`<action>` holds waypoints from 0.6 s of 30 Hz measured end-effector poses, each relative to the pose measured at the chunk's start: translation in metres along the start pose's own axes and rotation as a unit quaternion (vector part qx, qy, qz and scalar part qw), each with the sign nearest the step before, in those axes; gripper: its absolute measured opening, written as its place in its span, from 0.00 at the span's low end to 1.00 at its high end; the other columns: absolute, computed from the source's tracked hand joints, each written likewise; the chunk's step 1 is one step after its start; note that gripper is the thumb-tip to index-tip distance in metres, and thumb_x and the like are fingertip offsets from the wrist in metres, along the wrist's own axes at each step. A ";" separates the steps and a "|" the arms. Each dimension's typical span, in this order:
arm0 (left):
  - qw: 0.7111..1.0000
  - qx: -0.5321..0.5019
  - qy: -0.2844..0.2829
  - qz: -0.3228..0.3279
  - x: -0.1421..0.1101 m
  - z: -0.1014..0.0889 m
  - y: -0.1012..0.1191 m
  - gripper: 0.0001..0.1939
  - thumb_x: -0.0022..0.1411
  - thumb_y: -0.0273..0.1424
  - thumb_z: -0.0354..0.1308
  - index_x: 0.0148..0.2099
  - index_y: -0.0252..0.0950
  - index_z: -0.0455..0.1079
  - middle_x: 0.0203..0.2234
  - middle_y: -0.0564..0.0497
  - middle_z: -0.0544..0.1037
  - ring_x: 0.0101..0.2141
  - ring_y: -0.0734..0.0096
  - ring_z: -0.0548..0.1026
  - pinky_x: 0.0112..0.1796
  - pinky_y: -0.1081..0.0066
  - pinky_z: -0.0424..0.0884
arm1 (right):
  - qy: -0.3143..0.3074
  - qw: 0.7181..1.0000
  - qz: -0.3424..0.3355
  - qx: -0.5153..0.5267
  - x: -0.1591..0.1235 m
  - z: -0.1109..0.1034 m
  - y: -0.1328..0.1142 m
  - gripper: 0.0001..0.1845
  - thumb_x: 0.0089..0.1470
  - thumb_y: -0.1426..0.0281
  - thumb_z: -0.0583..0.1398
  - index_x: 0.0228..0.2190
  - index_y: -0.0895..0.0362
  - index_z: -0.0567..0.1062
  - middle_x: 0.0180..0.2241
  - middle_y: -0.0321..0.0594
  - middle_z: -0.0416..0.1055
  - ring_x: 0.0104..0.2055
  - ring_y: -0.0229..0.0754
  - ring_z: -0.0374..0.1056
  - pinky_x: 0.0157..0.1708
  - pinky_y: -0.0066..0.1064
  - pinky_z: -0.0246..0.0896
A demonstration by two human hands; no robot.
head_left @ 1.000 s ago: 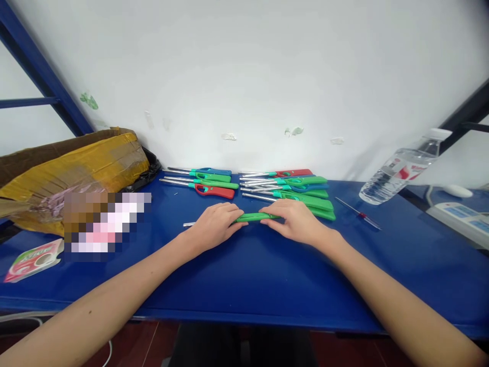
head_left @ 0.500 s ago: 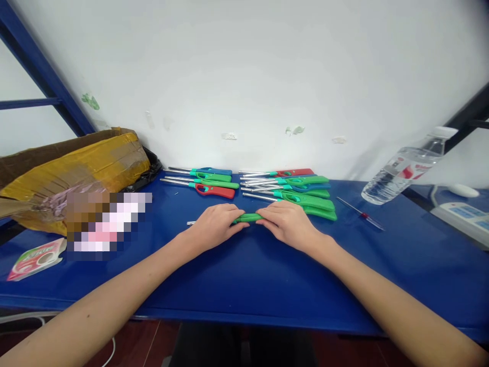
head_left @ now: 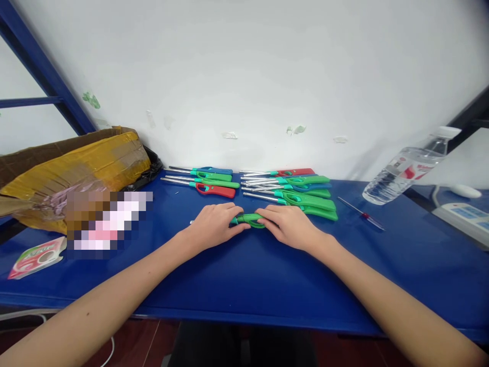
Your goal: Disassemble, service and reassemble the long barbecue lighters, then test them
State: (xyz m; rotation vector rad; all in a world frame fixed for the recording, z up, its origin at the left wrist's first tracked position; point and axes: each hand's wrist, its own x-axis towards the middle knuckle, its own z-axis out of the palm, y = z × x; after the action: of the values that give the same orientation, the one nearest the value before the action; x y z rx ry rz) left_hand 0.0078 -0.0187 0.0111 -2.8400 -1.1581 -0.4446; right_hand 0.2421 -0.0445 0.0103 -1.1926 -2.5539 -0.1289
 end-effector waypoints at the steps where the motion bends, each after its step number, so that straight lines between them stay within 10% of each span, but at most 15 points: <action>1: 1.000 -0.001 -0.003 0.007 0.000 -0.002 -0.001 0.17 0.65 0.44 0.57 0.49 0.37 0.70 0.37 0.48 0.77 0.35 0.64 0.76 0.30 0.72 0.65 | -0.003 1.000 0.008 0.010 0.000 0.000 0.001 0.16 0.66 0.65 0.50 0.46 0.56 0.75 0.34 0.42 0.75 0.34 0.42 0.71 0.30 0.30 0.57; 10: 0.994 -0.055 -0.042 0.081 0.001 0.001 -0.011 0.12 0.71 0.33 0.49 0.47 0.35 0.72 0.36 0.48 0.73 0.37 0.67 0.73 0.38 0.71 0.68 | -0.027 0.996 0.019 0.085 0.001 0.002 0.007 0.15 0.65 0.66 0.52 0.38 0.56 0.78 0.35 0.44 0.72 0.38 0.44 0.67 0.38 0.34 0.62; 18: 0.993 -0.087 -0.032 0.074 0.001 0.005 -0.017 0.13 0.70 0.37 0.50 0.48 0.35 0.72 0.36 0.48 0.72 0.36 0.67 0.73 0.37 0.70 0.69 | -0.024 0.988 -0.051 0.143 -0.002 0.003 0.010 0.22 0.58 0.59 0.61 0.51 0.55 0.74 0.46 0.47 0.72 0.47 0.49 0.69 0.47 0.41 0.66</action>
State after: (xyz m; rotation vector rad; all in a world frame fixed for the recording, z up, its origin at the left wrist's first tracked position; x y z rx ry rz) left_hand -0.0021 -0.0047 0.0060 -3.0838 -0.9508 -0.4703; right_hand 0.2500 -0.0394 0.0064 -0.9673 -2.5658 0.2371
